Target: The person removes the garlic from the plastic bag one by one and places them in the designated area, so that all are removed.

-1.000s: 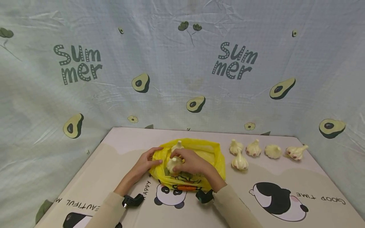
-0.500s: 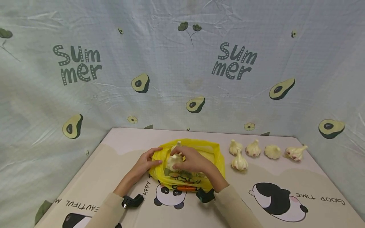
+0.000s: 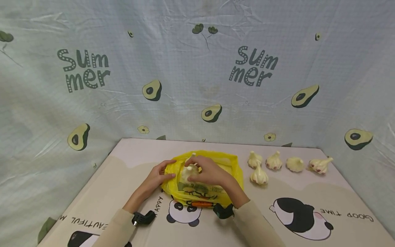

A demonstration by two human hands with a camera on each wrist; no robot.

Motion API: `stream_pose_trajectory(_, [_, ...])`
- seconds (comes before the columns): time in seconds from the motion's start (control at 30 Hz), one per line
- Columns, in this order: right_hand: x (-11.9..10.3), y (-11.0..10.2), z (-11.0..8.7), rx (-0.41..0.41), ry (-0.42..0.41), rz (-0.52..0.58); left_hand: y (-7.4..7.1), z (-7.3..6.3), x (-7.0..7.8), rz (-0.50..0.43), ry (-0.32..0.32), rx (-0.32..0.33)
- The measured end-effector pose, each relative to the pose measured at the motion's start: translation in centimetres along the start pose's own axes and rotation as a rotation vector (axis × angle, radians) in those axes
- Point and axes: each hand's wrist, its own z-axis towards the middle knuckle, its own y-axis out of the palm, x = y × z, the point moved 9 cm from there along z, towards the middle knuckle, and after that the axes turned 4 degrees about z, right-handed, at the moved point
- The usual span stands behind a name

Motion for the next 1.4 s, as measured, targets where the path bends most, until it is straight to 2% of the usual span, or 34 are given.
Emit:
stream_pose_trajectory(0.8, [-1.4, -2.8, -1.2, 0.034, -0.026, 0.075, 0.0, 0.3, 0.2, 0.016, -0.009, 0.002])
stream_pose_trajectory(1.17, [-2.4, -3.5, -1.8, 0.042, -0.038, 0.063, 0.1, 0.3, -0.1, 0.012, -0.032, 0.027])
stream_pose_trajectory(1.4, [-2.3, -4.0, -2.4, 0.038, -0.037, 0.05, 0.0, 0.2, -0.1, 0.025, -0.014, 0.032])
